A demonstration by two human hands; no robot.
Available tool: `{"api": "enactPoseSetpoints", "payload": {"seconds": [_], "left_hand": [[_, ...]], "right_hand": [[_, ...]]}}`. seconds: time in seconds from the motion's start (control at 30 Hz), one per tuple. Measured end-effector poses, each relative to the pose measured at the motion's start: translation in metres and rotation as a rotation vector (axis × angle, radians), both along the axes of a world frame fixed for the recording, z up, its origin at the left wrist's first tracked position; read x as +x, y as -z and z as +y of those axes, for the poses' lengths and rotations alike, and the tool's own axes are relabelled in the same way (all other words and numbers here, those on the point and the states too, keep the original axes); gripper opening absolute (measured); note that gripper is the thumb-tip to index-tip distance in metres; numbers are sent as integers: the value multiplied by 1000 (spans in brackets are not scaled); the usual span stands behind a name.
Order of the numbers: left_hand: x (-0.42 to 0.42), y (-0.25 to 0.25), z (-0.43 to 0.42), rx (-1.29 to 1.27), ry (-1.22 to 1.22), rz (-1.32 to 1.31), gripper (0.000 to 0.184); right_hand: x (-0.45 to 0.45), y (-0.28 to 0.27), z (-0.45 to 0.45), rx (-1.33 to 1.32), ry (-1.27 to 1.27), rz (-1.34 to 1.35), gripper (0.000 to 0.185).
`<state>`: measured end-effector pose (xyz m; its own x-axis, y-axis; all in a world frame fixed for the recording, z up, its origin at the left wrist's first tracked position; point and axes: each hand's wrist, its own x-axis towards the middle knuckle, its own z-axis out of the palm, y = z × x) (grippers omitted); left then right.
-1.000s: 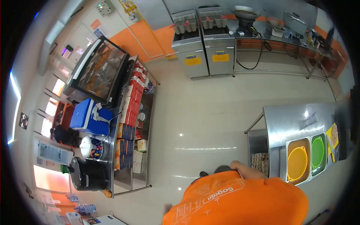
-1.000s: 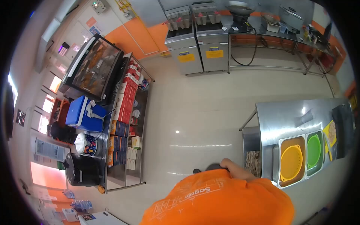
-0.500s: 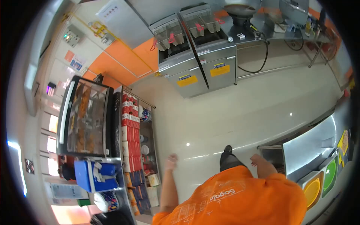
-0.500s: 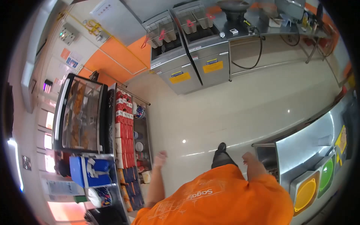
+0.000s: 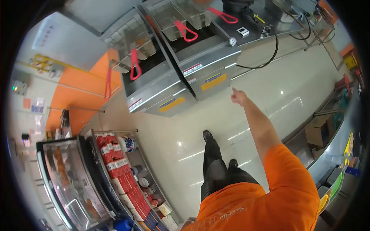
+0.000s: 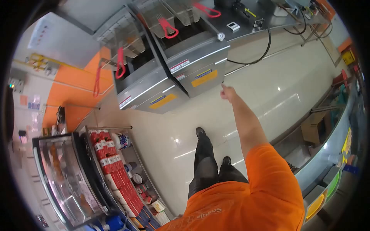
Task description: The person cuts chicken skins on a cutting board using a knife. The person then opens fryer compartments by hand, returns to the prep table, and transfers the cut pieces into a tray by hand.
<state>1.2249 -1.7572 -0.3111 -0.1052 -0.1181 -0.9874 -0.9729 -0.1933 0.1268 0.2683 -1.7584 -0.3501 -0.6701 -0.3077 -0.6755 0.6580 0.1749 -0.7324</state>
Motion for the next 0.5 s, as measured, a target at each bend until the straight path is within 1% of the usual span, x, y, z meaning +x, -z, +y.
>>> {"api": "enactPoseSetpoints", "payload": {"seconds": [0.07,0.1,0.13,0.17,0.2,0.23,0.27,0.3,0.33,0.4,0.47,0.5], "left_hand": [[-30,27,-54,84,-148,-9,24],[-47,44,-83,164,-274,-4,24],[-63,54,-115,322,-459,3,24],[-95,71,-149,152,-325,21,25],[-142,65,-186,66,-315,28,27],[-180,56,-218,24,-340,45,29],[-227,33,-244,-8,-363,67,31],[-256,28,-268,1,-351,97,32],[-281,18,-290,7,-345,128,34],[-302,6,-319,5,-310,141,36],[-306,15,-340,-9,-246,111,36],[-314,14,-346,-23,-140,43,36]], "right_hand": [[-46,-8,-53,-50,169,-12,61],[-71,-3,-74,-78,267,-5,61],[-92,5,-92,-107,365,-1,62],[-107,14,-106,-136,470,0,62],[-117,25,-116,-225,552,-5,62],[-125,34,-121,-314,642,-4,62],[-131,38,-126,-404,728,1,61],[-127,29,-128,-475,755,-5,58],[-125,24,-127,-488,749,0,57],[-121,25,-125,-525,722,-1,55],[-121,31,-127,-511,745,-31,48],[-123,34,-127,-504,763,-43,45]]}}
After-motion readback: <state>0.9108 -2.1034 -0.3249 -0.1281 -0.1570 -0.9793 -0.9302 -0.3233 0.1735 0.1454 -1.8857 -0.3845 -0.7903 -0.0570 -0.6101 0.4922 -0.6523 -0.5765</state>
